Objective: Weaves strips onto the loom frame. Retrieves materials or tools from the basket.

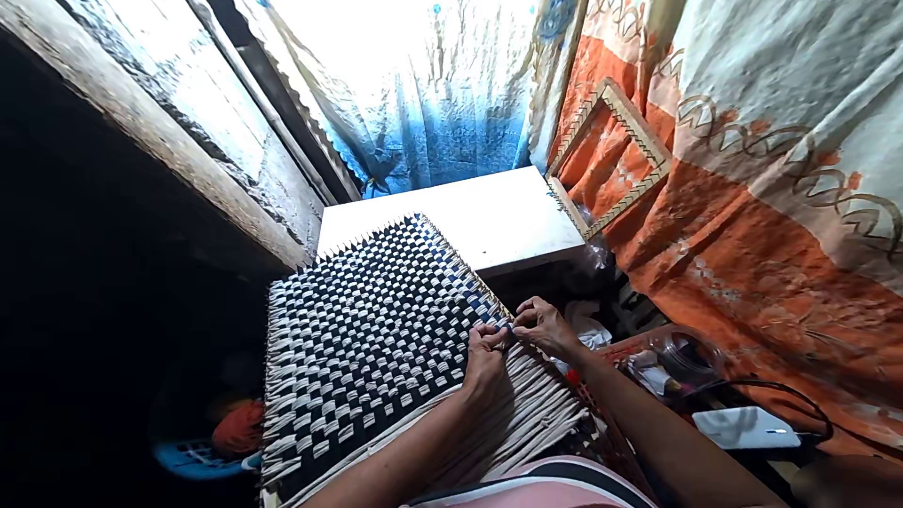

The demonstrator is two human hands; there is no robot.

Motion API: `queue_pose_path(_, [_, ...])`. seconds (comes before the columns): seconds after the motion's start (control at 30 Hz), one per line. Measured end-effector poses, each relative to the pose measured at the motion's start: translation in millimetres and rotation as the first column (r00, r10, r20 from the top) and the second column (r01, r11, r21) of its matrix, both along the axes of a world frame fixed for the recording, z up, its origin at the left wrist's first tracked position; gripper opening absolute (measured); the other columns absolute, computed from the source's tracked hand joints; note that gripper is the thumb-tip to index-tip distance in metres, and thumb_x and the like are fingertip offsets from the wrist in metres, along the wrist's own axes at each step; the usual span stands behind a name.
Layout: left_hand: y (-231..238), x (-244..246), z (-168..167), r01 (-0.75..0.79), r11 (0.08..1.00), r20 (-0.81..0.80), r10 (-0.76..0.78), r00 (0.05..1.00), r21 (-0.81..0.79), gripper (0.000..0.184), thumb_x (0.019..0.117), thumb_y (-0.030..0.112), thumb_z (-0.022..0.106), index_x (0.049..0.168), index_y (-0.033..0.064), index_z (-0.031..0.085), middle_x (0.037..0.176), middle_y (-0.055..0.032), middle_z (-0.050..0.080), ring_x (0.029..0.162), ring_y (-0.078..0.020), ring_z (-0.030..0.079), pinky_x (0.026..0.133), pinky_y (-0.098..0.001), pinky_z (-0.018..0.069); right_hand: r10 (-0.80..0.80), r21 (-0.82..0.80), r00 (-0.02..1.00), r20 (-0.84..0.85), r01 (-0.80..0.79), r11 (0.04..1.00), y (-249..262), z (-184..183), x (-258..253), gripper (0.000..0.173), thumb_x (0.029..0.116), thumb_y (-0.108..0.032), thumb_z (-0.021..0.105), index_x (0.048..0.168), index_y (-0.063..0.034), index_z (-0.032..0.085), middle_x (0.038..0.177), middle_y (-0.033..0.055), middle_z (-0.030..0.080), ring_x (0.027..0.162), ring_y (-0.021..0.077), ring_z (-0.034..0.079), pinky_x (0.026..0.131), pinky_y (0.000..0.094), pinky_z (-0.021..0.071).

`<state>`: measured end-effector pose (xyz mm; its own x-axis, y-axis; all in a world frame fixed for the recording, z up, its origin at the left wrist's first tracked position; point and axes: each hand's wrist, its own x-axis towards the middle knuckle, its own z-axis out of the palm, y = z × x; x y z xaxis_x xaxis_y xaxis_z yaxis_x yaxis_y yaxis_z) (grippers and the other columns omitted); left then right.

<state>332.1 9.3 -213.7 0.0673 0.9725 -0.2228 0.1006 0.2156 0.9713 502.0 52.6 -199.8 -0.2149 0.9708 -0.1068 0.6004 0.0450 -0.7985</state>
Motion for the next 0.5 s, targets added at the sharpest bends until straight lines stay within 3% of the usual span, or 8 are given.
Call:
queue_pose_path(0.07, [2, -4, 2, 0.044, 0.999, 0.005, -0.044, 0.999, -0.009, 0.029, 0.0975, -0.004, 0.055, 0.122, -0.0004, 0.070, 0.132, -0.0166, 0.051, 0.117, -0.0173, 0.051, 0.096, -0.0266, 0.0468, -0.025, 0.037, 0.999, -0.043, 0.027, 0.999, -2, -4, -2, 0.014, 0.0854, -0.019, 0.073, 0.090, -0.0068, 0.077, 0.126, 0.0111, 0.063, 0.120, 0.0202, 0.057, 0.103, 0.0425, 0.0463])
queue_pose_path(0.17, [3, -12, 0, 0.129, 0.990, -0.042, -0.127, 0.991, 0.057, 0.029, 0.0957, -0.001, 0.058, 0.122, -0.0002, 0.071, 0.133, -0.0171, 0.050, 0.116, -0.0154, 0.054, 0.092, -0.0232, 0.0493, -0.091, 0.117, 0.993, -0.068, 0.099, 0.988, -8, -11, -9, 0.013, 0.0840, -0.019, 0.071, 0.088, -0.0076, 0.077, 0.120, 0.0098, 0.064, 0.117, 0.0205, 0.057, 0.100, 0.0457, 0.0446])
queue_pose_path(0.33, [1, -10, -12, 0.076, 0.981, -0.135, -0.053, 0.989, 0.176, 0.020, 0.0913, 0.001, 0.065, 0.109, 0.0016, 0.075, 0.122, -0.0176, 0.057, 0.105, -0.0142, 0.060, 0.085, -0.0218, 0.0527, -0.093, 0.248, 0.996, -0.002, 0.090, 0.965, -12, -6, -14, 0.013, 0.0848, -0.018, 0.071, 0.089, -0.0077, 0.079, 0.111, 0.0101, 0.067, 0.107, 0.0200, 0.060, 0.098, 0.0457, 0.0444])
queue_pose_path(0.5, [-2, -4, -11, 0.074, 0.962, -0.236, -0.011, 0.972, 0.262, 0.025, 0.0901, 0.001, 0.062, 0.111, 0.0030, 0.075, 0.120, -0.0183, 0.057, 0.107, -0.0157, 0.059, 0.087, -0.0227, 0.0515, -0.071, 0.265, 0.997, -0.019, 0.073, 0.961, -8, 4, -15, 0.012, 0.0866, -0.011, 0.068, 0.088, -0.0025, 0.077, 0.104, 0.0105, 0.070, 0.095, 0.0132, 0.065, 0.085, 0.0283, 0.0532])
